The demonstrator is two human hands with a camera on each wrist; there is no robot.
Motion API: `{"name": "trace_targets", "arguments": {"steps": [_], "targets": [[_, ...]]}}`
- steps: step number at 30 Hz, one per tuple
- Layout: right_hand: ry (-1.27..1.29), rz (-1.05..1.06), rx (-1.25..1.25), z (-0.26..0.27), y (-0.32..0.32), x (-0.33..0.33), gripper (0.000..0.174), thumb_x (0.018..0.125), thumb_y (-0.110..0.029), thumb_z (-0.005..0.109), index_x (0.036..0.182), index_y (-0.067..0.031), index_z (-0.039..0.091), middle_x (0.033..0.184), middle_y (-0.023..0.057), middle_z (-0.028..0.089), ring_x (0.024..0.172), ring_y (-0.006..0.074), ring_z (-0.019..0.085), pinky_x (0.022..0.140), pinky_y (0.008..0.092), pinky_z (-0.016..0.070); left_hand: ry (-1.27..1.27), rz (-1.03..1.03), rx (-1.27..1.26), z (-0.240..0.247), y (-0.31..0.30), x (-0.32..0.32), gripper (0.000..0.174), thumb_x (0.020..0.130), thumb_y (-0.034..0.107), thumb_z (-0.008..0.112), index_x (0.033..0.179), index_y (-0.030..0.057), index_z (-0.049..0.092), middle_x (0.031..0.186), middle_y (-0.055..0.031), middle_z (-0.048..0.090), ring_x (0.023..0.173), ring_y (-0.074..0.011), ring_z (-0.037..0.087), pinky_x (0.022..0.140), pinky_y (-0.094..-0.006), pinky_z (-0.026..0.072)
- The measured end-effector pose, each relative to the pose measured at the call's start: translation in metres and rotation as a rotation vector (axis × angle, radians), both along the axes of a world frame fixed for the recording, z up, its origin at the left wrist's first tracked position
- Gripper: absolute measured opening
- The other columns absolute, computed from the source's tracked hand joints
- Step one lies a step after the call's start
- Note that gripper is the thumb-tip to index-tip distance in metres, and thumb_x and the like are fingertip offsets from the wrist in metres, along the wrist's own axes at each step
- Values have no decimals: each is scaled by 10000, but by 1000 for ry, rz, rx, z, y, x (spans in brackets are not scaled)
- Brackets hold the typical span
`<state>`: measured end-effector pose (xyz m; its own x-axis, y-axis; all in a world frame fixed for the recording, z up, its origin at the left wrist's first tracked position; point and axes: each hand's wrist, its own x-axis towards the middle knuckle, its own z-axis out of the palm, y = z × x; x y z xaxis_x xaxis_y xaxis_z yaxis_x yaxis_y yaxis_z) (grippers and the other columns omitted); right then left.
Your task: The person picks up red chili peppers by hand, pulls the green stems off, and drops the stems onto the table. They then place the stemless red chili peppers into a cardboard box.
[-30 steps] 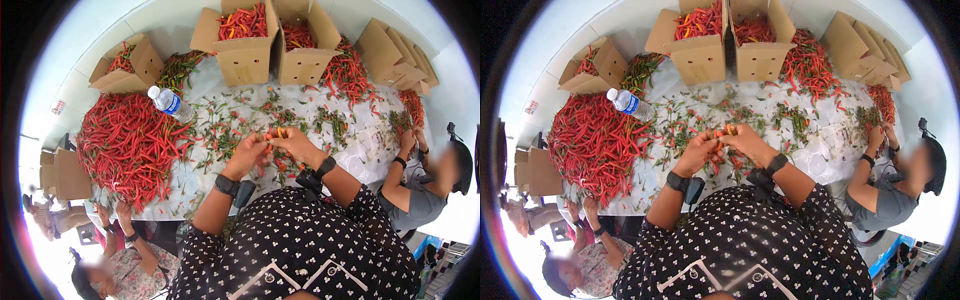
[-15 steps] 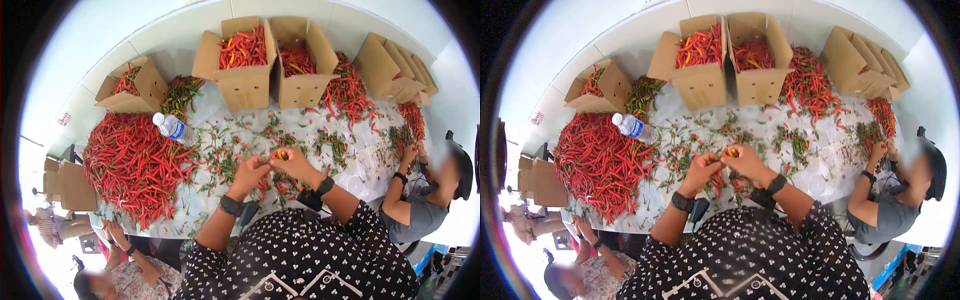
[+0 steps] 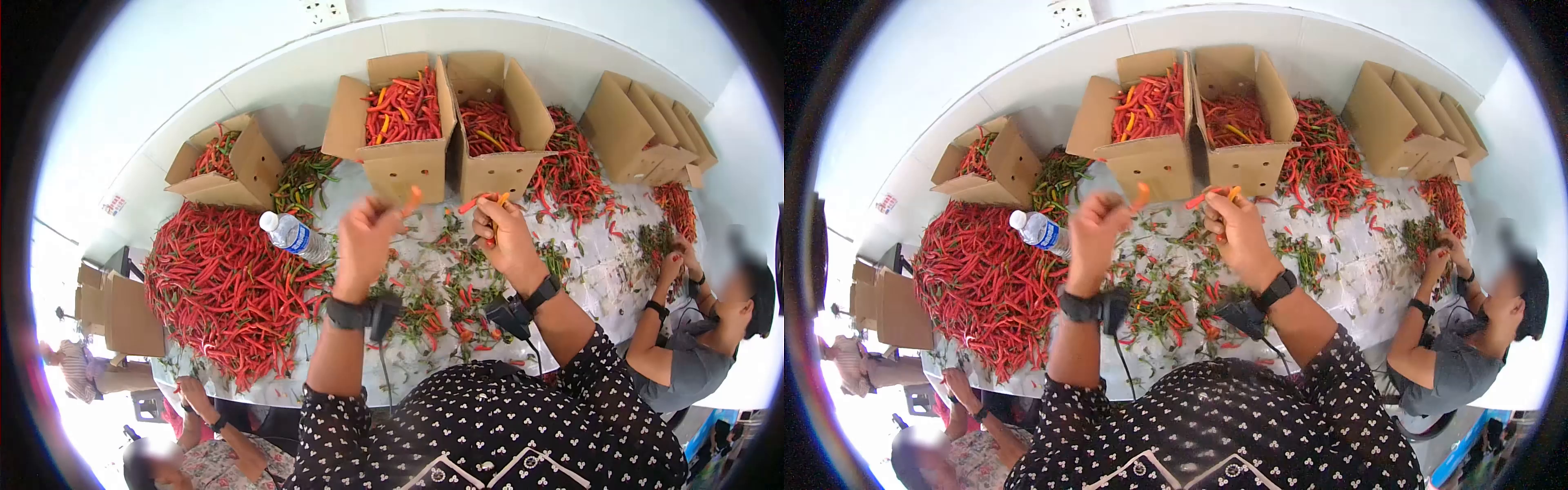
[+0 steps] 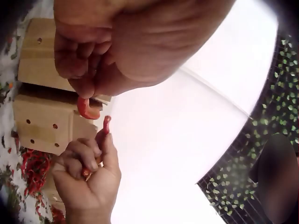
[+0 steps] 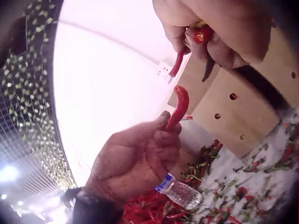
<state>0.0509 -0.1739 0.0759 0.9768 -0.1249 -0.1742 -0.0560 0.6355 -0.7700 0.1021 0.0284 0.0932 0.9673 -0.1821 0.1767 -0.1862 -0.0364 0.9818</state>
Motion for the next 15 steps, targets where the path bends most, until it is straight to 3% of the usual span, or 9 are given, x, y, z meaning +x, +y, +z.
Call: {"name": "trace_targets", "arguments": {"steps": [1,3,5,6,8,10,15], "targets": [[25,35,148,-1,-5,-3,65,833,-139,563,818,-102,512,651,-43,440,491,49,368,403,183,249,-115,74,-7,11,-1,14,62,758,38,576,802,-1,555,684,18,537,602,-51,455,536,-211,390],[50,63,198,-14,-11,-8,66,843,-162,537,827,-104,511,647,-27,439,515,65,384,397,178,254,-306,187,82,25,-2,55,149,772,81,580,874,-27,580,715,-23,588,604,-84,504,558,-242,422],[139,169,357,-25,-15,-13,156,871,-216,485,786,-85,485,648,1,439,538,83,380,413,199,272,-368,289,312,37,-11,83,212,777,131,589,925,-19,606,776,-76,635,658,-131,572,602,-262,448],[54,290,477,-32,-17,-14,183,870,-226,463,804,-61,511,702,42,516,594,117,465,422,195,306,-345,274,321,36,-14,83,212,777,131,589,925,-19,606,776,-76,635,658,-131,572,602,-262,448],[125,247,435,-41,-20,-22,186,867,-220,460,830,-51,528,746,61,550,637,142,509,439,199,333,-426,298,225,32,-19,80,238,783,160,591,967,14,624,851,-120,651,714,-175,609,639,-275,461],[147,271,402,-51,-22,-31,214,860,-209,456,914,-31,563,871,109,616,790,220,602,504,237,412,-376,222,281,12,-9,62,234,787,157,589,969,14,624,873,-120,651,728,-172,610,644,-277,462],[271,246,383,-66,-17,-51,298,879,-257,446,1022,-16,549,921,131,617,882,275,609,619,327,490,-184,16,526,-47,24,-9,205,790,137,585,933,-6,623,865,-123,644,758,-175,613,687,-280,467]]}}
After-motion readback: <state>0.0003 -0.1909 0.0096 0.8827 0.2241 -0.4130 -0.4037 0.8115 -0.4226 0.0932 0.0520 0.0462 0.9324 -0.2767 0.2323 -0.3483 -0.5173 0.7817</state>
